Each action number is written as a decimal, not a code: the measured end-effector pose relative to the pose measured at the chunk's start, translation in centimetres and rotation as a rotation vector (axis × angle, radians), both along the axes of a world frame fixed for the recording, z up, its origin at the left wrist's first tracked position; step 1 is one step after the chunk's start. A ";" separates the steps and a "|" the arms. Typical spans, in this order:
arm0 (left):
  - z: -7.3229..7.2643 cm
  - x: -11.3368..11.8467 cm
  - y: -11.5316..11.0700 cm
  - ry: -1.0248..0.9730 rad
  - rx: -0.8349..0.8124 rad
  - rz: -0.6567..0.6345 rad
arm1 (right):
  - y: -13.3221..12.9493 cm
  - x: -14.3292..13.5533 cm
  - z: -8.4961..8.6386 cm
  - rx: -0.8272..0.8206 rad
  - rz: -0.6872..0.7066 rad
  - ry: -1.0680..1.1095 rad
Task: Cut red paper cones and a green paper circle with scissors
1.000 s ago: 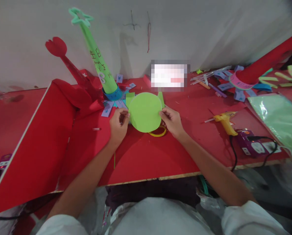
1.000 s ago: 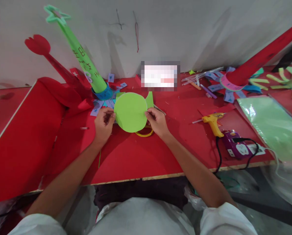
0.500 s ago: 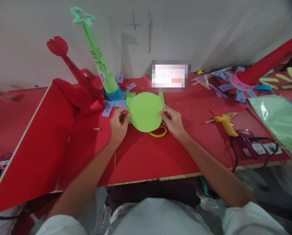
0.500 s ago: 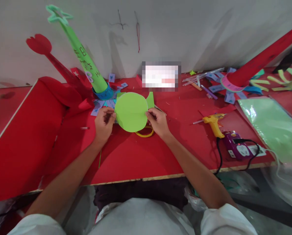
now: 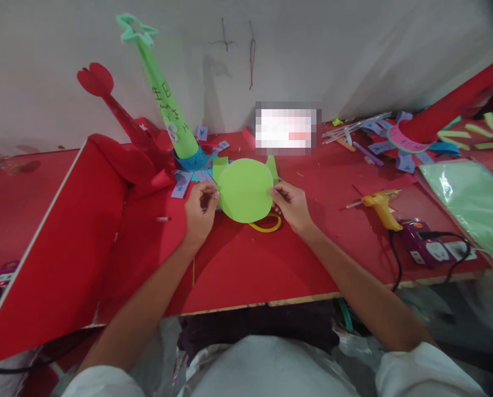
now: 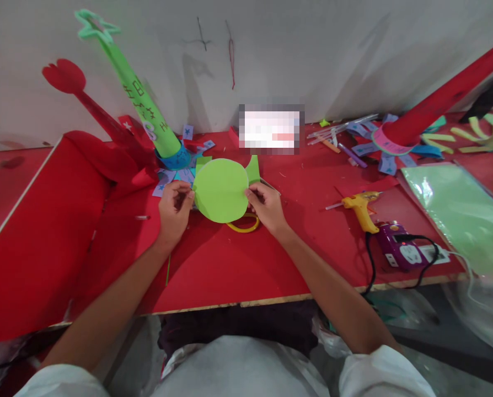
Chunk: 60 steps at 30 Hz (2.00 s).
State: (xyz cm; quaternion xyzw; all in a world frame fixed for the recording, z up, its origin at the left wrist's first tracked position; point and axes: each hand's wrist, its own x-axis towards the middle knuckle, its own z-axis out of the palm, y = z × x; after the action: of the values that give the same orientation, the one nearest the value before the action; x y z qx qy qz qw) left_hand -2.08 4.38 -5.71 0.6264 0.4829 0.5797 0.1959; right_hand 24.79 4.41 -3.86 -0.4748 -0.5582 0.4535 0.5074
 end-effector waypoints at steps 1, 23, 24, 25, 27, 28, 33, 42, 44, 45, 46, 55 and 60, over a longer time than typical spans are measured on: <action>0.1 0.0 0.0 0.004 0.008 -0.005 | 0.0 0.0 0.1 0.001 -0.001 0.002; 1.4 0.5 -0.2 -0.146 -0.131 -0.140 | 0.4 0.0 -0.8 0.160 -0.028 0.008; 1.4 0.6 -0.3 -0.229 -0.194 -0.188 | 0.4 0.0 -0.9 0.156 0.001 0.011; 1.4 0.8 -0.4 -0.301 -0.248 -0.232 | 0.5 0.0 -1.0 0.142 0.041 0.014; 1.4 1.2 -0.7 -0.382 -0.315 -0.310 | 0.4 -0.2 -1.2 0.097 0.117 0.032; 1.5 1.5 -0.8 -0.391 -0.334 -0.349 | 0.4 -0.3 -1.3 0.077 0.140 0.043; 1.7 2.3 -1.9 -0.271 -0.377 -0.507 | 0.0 -0.5 -1.5 0.015 0.139 0.061; 2.0 3.5 -3.5 -0.136 -0.403 -0.551 | -1.0 -0.6 -0.4 0.095 0.182 0.083; 1.8 3.7 -3.5 -0.130 -0.378 -0.502 | -1.4 -0.7 -0.4 0.089 0.225 0.040; 1.8 3.7 -3.5 -0.132 -0.368 -0.478 | -1.6 -0.8 -0.4 0.093 0.220 0.016; 1.7 3.7 -3.4 -0.140 -0.365 -0.457 | -1.7 -0.9 -0.4 0.100 0.195 -0.006; 1.9 3.6 -2.8 -0.242 -0.334 -0.428 | -2.2 -1.9 -0.1 -0.075 0.262 0.047; 1.8 3.4 -2.8 -0.280 -0.389 -0.395 | -2.2 -1.8 0.2 -0.068 0.236 0.046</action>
State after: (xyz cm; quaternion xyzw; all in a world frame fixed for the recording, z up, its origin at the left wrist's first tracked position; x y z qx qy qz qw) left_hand 1.32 1.60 -3.94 0.5728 0.4220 0.5077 0.4858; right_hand 23.04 2.17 -3.64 -0.4122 -0.5827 0.5395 0.4467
